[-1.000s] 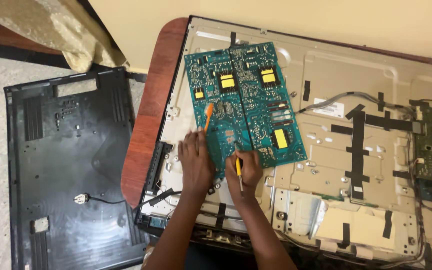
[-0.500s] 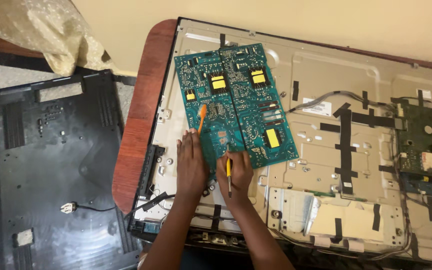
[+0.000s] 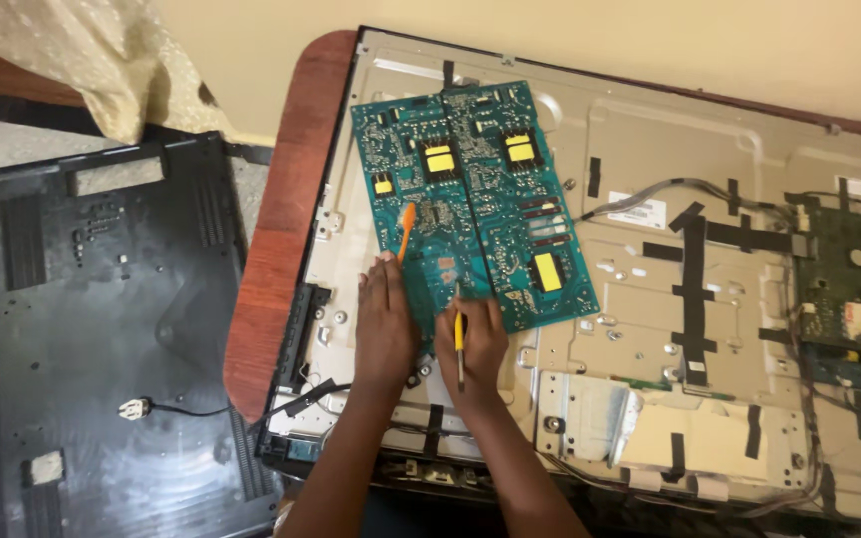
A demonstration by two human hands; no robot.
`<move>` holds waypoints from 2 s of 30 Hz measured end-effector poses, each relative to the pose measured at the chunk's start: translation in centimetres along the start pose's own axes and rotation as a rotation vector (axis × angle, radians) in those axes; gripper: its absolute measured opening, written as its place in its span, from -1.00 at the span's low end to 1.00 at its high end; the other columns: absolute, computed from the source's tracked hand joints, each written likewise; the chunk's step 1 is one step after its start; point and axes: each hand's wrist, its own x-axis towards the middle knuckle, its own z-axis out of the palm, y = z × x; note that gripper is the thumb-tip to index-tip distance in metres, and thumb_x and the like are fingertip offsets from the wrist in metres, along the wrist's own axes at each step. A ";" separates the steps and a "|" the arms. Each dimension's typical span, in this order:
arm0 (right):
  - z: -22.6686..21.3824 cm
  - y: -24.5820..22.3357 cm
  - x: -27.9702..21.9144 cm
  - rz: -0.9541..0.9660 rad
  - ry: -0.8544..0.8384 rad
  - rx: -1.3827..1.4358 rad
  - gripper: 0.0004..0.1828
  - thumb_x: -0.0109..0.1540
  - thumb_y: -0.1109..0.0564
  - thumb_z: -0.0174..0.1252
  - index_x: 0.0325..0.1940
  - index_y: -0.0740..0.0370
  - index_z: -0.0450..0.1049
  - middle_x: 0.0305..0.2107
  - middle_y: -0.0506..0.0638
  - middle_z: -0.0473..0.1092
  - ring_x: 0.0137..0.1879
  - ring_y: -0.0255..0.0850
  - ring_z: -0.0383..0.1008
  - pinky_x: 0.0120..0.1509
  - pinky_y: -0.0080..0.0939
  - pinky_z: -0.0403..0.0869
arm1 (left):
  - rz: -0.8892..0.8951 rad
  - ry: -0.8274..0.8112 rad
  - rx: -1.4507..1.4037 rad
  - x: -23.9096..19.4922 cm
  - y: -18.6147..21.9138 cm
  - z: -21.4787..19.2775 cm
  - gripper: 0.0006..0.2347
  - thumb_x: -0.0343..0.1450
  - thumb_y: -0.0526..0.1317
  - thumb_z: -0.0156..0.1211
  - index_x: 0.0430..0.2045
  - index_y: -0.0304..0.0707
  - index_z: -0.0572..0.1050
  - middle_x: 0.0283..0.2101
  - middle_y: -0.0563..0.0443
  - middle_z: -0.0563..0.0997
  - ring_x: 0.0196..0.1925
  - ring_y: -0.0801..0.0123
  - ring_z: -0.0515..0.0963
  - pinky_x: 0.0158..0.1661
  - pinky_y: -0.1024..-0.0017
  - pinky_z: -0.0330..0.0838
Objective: The person uses a toothbrush and a screwdriver to clean a green circuit board placed on a table. The person scrubs the board surface with the toothbrush and uses the screwdriver to scrape or adjust components on the board.
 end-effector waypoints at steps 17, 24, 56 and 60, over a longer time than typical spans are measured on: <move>-2.7 3.8 2.3 -0.055 -0.160 0.001 -0.89 0.15 0.34 0.31 -0.28 0.31 0.51 -0.45 0.11 0.43 -0.38 -0.09 0.49 -0.28 -0.19 0.43 | -0.001 -0.019 0.024 -1.1 -0.2 0.0 -0.41 0.32 -0.54 -0.05 0.35 -0.73 0.08 0.28 -0.66 0.31 0.38 -0.36 0.30 0.43 -0.04 0.05; -2.6 4.1 2.7 -0.079 -0.149 0.085 -0.86 0.13 0.36 0.26 -0.25 0.30 0.49 -0.37 0.08 0.47 -0.33 -0.18 0.56 -0.24 -0.31 0.46 | -0.008 -0.010 -0.002 -1.1 0.0 0.1 -0.40 0.29 -0.53 -0.04 0.32 -0.69 0.09 0.27 -0.62 0.33 0.38 -0.34 0.31 0.44 -0.05 0.04; -2.9 6.1 2.7 -0.081 -0.227 0.007 -0.85 0.09 0.36 0.30 -0.36 0.32 0.43 -0.46 0.08 0.42 -0.39 -0.18 0.47 -0.27 -0.26 0.45 | 0.010 0.008 0.004 -1.3 -0.1 0.3 -0.38 0.28 -0.53 -0.03 0.33 -0.74 0.09 0.29 -0.64 0.32 0.38 -0.32 0.30 0.43 -0.02 0.05; -2.3 5.6 3.9 -0.085 -0.202 0.091 -0.89 0.11 0.34 0.26 -0.32 0.30 0.47 -0.43 0.06 0.45 -0.38 -0.26 0.51 -0.30 -0.27 0.45 | 0.009 -0.014 0.056 -0.3 -0.4 0.2 -0.38 0.26 -0.53 -0.04 0.32 -0.73 0.09 0.27 -0.65 0.31 0.40 -0.32 0.29 0.42 -0.03 0.03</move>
